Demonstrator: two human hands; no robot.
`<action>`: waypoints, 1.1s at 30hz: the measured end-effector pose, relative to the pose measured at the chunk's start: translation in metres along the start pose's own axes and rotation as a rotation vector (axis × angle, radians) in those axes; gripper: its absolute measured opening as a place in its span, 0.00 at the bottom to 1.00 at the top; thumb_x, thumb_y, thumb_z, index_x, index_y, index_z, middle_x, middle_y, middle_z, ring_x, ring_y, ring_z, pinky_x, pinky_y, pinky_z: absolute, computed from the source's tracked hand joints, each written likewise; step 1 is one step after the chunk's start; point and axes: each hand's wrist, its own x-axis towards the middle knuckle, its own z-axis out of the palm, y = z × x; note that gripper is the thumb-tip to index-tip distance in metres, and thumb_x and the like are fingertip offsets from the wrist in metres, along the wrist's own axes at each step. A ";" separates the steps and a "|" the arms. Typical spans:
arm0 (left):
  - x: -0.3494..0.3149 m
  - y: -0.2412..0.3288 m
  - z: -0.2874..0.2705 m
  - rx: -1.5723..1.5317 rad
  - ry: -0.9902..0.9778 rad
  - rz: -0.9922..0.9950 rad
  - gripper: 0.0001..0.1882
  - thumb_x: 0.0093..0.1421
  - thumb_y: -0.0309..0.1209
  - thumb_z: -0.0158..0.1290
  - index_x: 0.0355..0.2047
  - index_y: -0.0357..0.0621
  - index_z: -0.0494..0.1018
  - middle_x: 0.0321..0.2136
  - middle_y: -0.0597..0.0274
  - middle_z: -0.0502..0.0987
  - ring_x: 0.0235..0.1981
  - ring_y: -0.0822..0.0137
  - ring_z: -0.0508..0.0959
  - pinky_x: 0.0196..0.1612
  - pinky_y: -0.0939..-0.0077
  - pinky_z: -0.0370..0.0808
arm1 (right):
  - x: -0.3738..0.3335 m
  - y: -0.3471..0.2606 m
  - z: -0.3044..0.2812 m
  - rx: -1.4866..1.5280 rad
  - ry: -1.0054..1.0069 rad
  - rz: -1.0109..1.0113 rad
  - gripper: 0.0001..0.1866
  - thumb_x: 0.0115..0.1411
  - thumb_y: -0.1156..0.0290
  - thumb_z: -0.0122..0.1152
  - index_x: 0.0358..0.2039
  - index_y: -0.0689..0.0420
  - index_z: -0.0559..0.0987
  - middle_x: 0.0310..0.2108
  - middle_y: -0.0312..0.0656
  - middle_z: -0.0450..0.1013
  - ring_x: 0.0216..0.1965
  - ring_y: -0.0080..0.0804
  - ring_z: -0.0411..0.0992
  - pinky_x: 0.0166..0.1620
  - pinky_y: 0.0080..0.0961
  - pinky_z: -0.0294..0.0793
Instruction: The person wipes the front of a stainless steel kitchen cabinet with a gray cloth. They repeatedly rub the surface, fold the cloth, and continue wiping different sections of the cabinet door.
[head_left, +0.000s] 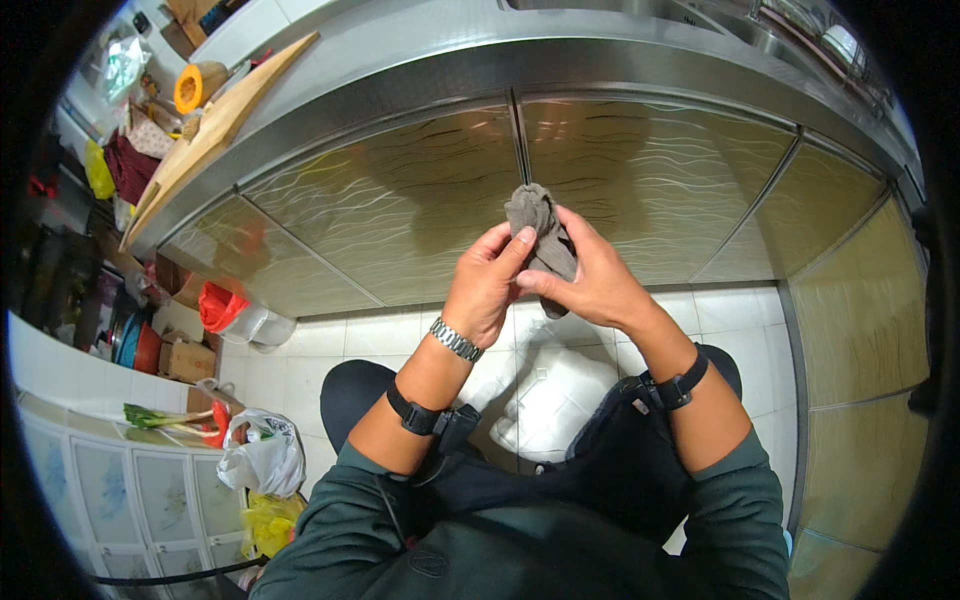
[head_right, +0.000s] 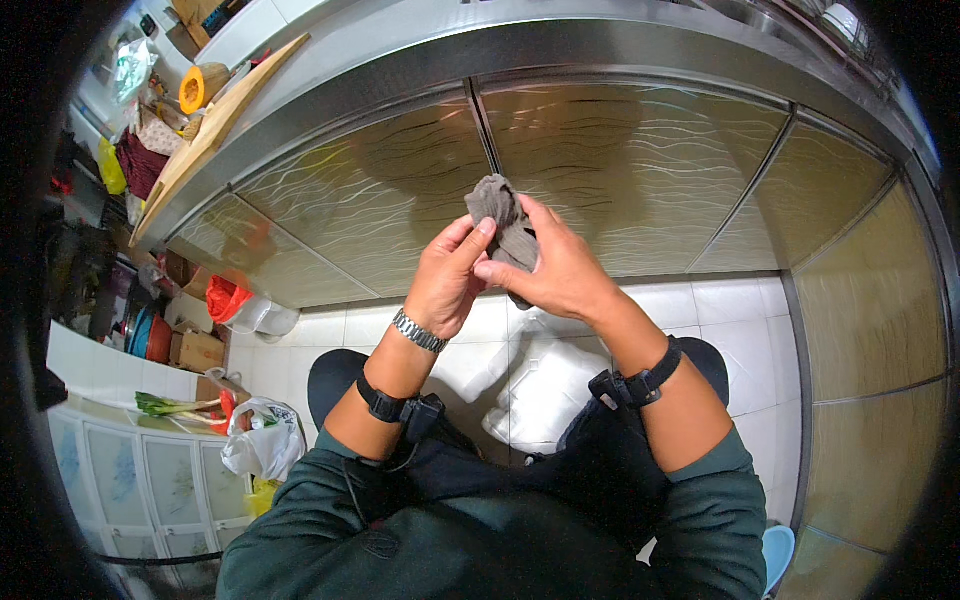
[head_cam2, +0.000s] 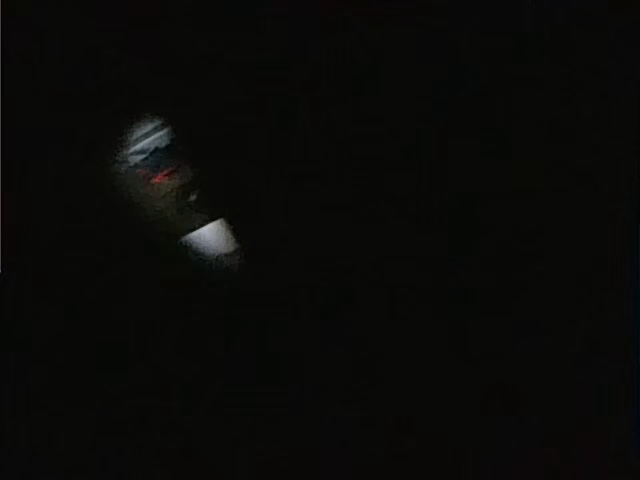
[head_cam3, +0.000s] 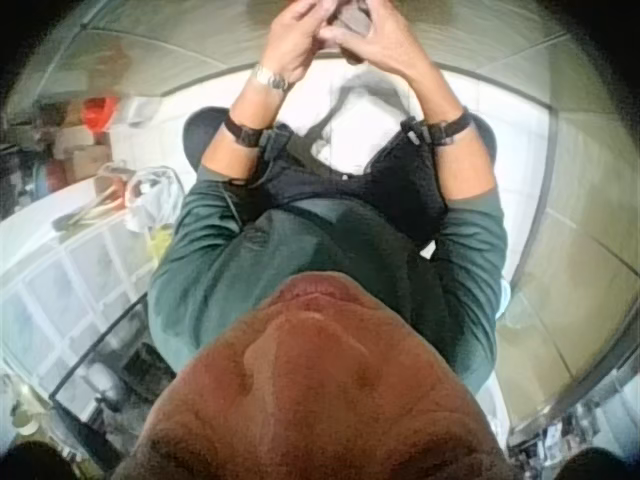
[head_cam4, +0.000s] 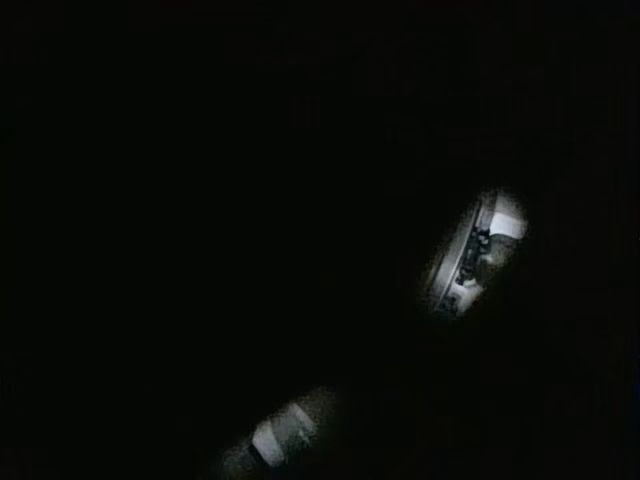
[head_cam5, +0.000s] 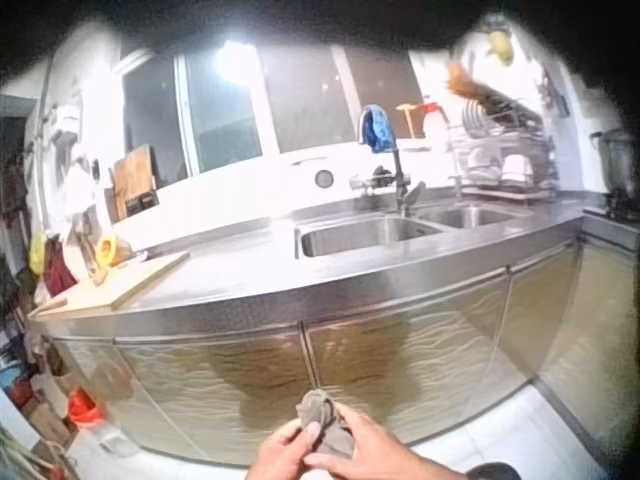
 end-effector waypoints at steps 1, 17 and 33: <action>0.000 -0.001 -0.003 -0.003 -0.015 -0.011 0.13 0.84 0.40 0.64 0.63 0.52 0.84 0.42 0.79 0.85 0.34 0.83 0.80 0.39 0.83 0.80 | 0.000 0.002 0.003 -0.005 0.005 -0.061 0.53 0.66 0.47 0.88 0.80 0.63 0.73 0.68 0.56 0.80 0.69 0.48 0.80 0.72 0.43 0.80; 0.009 -0.006 -0.039 0.136 0.139 0.182 0.15 0.83 0.40 0.66 0.61 0.45 0.88 0.48 0.73 0.90 0.46 0.80 0.84 0.48 0.78 0.82 | 0.028 -0.004 -0.003 0.619 -0.178 0.457 0.27 0.83 0.52 0.70 0.70 0.60 0.83 0.59 0.35 0.85 0.58 0.24 0.81 0.63 0.31 0.83; 0.027 -0.034 -0.063 -0.255 0.114 -0.114 0.23 0.89 0.46 0.54 0.70 0.42 0.79 0.62 0.58 0.87 0.62 0.61 0.87 0.66 0.57 0.86 | 0.032 0.009 0.013 0.804 -0.106 0.595 0.25 0.86 0.52 0.67 0.65 0.63 0.86 0.58 0.40 0.89 0.54 0.27 0.85 0.62 0.30 0.84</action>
